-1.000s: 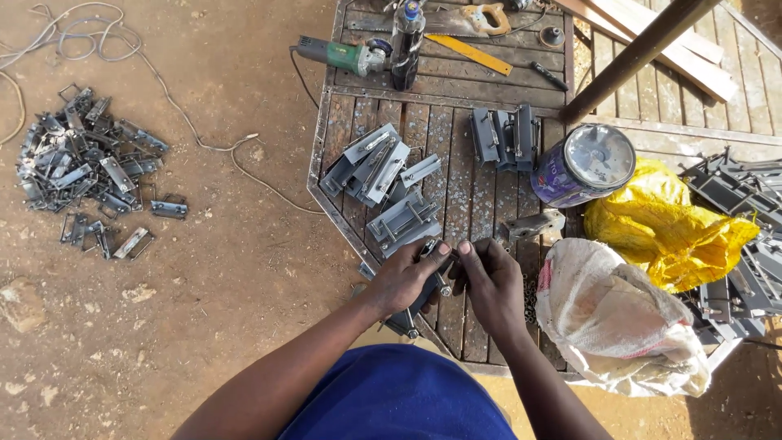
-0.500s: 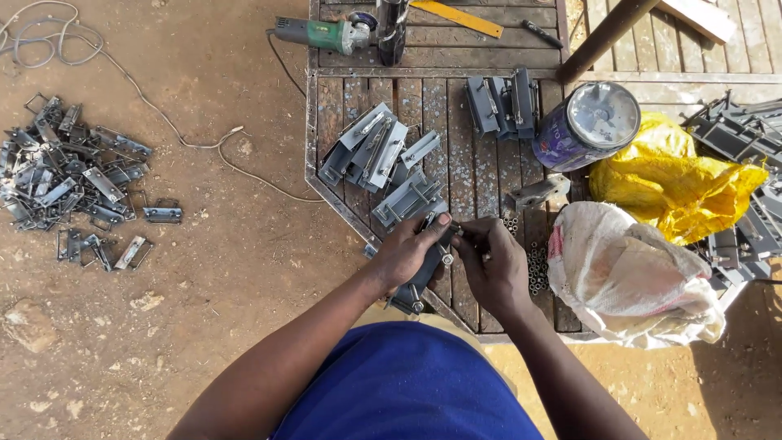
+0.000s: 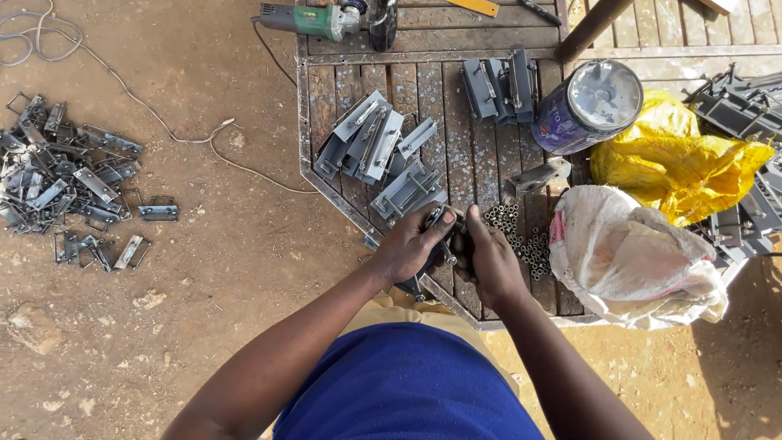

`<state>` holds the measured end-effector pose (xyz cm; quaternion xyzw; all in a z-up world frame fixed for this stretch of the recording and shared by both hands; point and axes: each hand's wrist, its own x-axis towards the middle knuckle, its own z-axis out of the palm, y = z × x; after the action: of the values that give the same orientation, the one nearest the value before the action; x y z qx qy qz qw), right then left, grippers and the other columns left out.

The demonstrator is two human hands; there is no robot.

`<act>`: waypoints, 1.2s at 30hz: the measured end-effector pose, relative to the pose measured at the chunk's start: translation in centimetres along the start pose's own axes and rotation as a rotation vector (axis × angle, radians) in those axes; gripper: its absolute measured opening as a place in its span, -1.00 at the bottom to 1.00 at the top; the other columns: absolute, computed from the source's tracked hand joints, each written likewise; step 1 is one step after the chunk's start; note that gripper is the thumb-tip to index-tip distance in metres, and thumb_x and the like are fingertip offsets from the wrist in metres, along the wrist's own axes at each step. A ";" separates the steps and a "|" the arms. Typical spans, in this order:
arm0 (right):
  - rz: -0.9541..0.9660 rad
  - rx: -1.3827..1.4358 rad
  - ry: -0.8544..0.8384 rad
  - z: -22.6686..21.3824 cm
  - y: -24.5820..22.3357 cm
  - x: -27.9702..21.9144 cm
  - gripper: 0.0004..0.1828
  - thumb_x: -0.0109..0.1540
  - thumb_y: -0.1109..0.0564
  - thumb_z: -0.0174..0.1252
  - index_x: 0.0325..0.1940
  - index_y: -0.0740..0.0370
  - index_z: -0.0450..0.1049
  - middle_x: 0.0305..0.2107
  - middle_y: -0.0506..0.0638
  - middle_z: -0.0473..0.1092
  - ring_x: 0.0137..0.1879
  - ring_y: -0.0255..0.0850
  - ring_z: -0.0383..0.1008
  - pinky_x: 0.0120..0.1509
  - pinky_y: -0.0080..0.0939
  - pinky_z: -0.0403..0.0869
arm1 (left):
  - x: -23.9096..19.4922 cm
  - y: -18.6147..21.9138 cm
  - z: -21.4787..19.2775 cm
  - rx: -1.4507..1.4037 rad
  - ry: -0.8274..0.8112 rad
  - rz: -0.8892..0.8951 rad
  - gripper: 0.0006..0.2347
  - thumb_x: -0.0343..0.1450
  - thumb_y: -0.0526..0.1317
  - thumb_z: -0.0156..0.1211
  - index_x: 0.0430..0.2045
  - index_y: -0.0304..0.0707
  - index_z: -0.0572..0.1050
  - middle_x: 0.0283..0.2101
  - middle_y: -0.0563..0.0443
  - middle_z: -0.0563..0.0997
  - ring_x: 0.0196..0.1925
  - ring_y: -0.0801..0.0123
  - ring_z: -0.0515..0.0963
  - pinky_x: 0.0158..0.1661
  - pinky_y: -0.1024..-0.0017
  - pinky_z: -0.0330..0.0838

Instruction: The person picks up a gray metal bracket from the workbench, inserts bolts through its holes, and threads nuts onto the bolts by hand, turning them to fasten the hardware. They place the finished bracket on the table and repeat the assembly with additional brackets.

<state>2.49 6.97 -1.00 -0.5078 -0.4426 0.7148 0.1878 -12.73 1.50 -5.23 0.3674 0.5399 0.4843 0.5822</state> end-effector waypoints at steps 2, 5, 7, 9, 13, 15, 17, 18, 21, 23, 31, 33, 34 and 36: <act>-0.085 -0.216 0.052 -0.5 0.5 0.4 -0.29 0.48 -0.28 -0.19 -0.57 0.23 0.37 -0.76 -0.04 0.22 -0.64 -0.23 0.28 -0.57 -0.29 0.26 | -0.5 0.5 0.3 -0.008 0.016 -0.002 -0.60 0.62 0.05 -0.15 0.01 -0.35 0.43 -0.49 -0.24 0.61 -0.40 0.25 0.68 -0.43 0.31 0.70; -0.351 -0.544 0.087 -2.1 1.3 0.6 -0.58 0.43 -0.19 -0.02 -0.29 0.15 0.43 -0.64 0.10 0.39 -0.50 -0.02 0.45 -0.38 -0.06 0.37 | -0.3 0.2 0.6 -0.026 0.043 -0.004 -0.58 0.62 0.06 -0.17 0.05 -0.38 0.41 -0.48 -0.27 0.60 -0.39 0.24 0.67 -0.43 0.29 0.69; -0.533 -0.648 0.065 -2.6 1.9 1.0 -0.74 0.37 -0.07 0.19 0.01 0.09 0.42 -0.51 0.16 0.47 -0.39 0.11 0.51 -0.32 0.04 0.38 | -0.3 0.5 0.8 -0.031 0.056 -0.005 -0.58 0.63 0.07 -0.18 0.07 -0.37 0.40 -0.48 -0.30 0.60 -0.39 0.22 0.67 -0.41 0.29 0.69; -0.228 -0.470 0.034 -2.8 2.5 1.6 -0.27 0.49 -0.30 -0.24 -0.57 0.15 0.42 -0.79 -0.01 0.32 -0.64 -0.20 0.32 -0.49 -0.22 0.27 | -0.6 1.7 1.3 0.011 -0.050 -0.027 -0.48 0.62 0.08 -0.21 0.23 -0.51 0.24 -0.44 -0.26 0.61 -0.34 0.27 0.66 -0.36 0.26 0.70; 0.233 0.303 -0.045 -2.9 3.6 3.3 -0.32 0.41 -0.39 -0.11 -0.61 0.08 0.09 -0.79 -0.14 -0.01 -0.71 -0.29 0.03 -0.60 -0.38 0.01 | -1.3 1.8 2.8 -0.106 -0.015 -0.090 -0.49 0.60 0.11 -0.18 0.15 -0.48 0.29 -0.49 -0.25 0.59 -0.41 0.24 0.66 -0.41 0.28 0.68; 0.292 0.266 -0.051 -3.9 6.7 5.0 -0.40 0.40 -0.37 -0.11 -0.42 0.16 0.25 -0.69 -0.11 0.14 -0.63 -0.34 0.18 -0.58 -0.42 0.07 | -1.2 1.7 3.5 -0.260 0.066 -0.154 -0.50 0.56 0.15 -0.15 0.03 -0.43 0.36 -0.56 -0.24 0.57 -0.51 0.20 0.65 -0.48 0.32 0.66; 0.275 0.087 0.037 -8.3 14.9 8.7 -0.52 0.41 -0.25 -0.01 -0.30 0.20 0.33 -0.59 -0.05 0.24 -0.53 -0.26 0.30 -0.50 -0.32 0.17 | -1.1 1.9 3.7 -0.333 0.116 -0.186 -0.50 0.54 0.17 -0.14 -0.03 -0.40 0.39 -0.60 -0.24 0.56 -0.57 0.18 0.65 -0.52 0.33 0.66; 0.250 -0.093 0.116 -10.3 19.0 10.7 -0.63 0.42 -0.12 0.10 -0.19 0.25 0.40 -0.50 0.01 0.34 -0.43 -0.19 0.41 -0.41 -0.22 0.26 | -1.0 2.0 3.6 -0.403 0.172 -0.211 -0.50 0.52 0.19 -0.12 -0.09 -0.37 0.43 -0.64 -0.23 0.54 -0.62 0.16 0.64 -0.55 0.35 0.65; 0.143 -0.493 0.361 -15.2 22.0 13.5 -0.58 0.31 -0.18 0.21 0.00 0.20 0.47 -0.33 0.09 0.54 -0.20 -0.08 0.62 -0.20 -0.08 0.51 | -2.2 2.2 4.2 -0.506 0.314 -0.299 -0.57 0.53 0.14 -0.14 -0.11 -0.33 0.38 -0.59 -0.27 0.56 -0.58 0.10 0.65 -0.53 0.30 0.60; 0.007 -0.617 0.365 -16.8 19.7 14.4 -0.73 0.37 -0.05 0.17 0.03 0.14 0.45 -0.31 0.04 0.50 -0.16 -0.05 0.59 -0.15 0.01 0.51 | -2.4 -0.1 4.0 -0.545 0.316 -0.324 -0.64 0.54 0.05 -0.11 -0.02 -0.29 0.31 -0.53 -0.30 0.58 -0.56 0.07 0.66 -0.52 0.28 0.61; -0.310 -1.261 0.302 -21.0 16.3 21.4 -0.74 0.39 0.07 -0.01 0.12 -0.24 0.45 -0.07 -0.02 0.32 -0.05 0.16 0.54 -0.05 0.18 0.59 | -3.2 -2.8 6.4 -0.713 0.385 -0.342 -0.66 0.47 -0.17 0.06 0.08 -0.31 0.22 -0.37 -0.42 0.59 -0.57 0.02 0.66 -0.60 0.24 0.62; -0.343 -1.404 0.197 -21.5 16.5 22.4 -0.64 0.33 0.13 0.08 0.14 -0.32 0.49 -0.10 -0.05 0.29 -0.08 0.13 0.55 -0.08 0.13 0.63 | -3.6 -2.4 6.9 -0.815 0.418 -0.372 -0.68 0.48 -0.17 0.06 0.06 -0.28 0.24 -0.32 -0.43 0.59 -0.58 0.03 0.64 -0.64 0.31 0.56; -0.345 -1.405 0.189 -21.7 16.0 22.3 -0.64 0.33 0.13 0.08 0.14 -0.32 0.49 -0.10 -0.05 0.29 -0.08 0.13 0.55 -0.08 0.13 0.63 | -3.7 -2.6 7.0 -0.817 0.426 -0.371 -0.68 0.48 -0.17 0.06 0.06 -0.28 0.24 -0.32 -0.43 0.59 -0.58 0.03 0.64 -0.64 0.31 0.56; -0.329 -1.431 0.096 -21.9 15.1 22.3 -0.67 0.39 0.16 -0.02 0.19 -0.16 0.46 -0.04 0.04 0.28 -0.07 0.14 0.53 -0.03 0.16 0.65 | -4.2 -2.8 7.1 -0.877 0.423 -0.391 -0.70 0.48 -0.15 0.06 0.05 -0.25 0.29 -0.35 -0.43 0.59 -0.57 -0.01 0.65 -0.63 0.27 0.58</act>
<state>15.52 24.50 -27.94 -0.4641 -0.8626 0.1905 -0.0657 -5.02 -2.56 -5.65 -0.1244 0.4507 0.6109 0.6390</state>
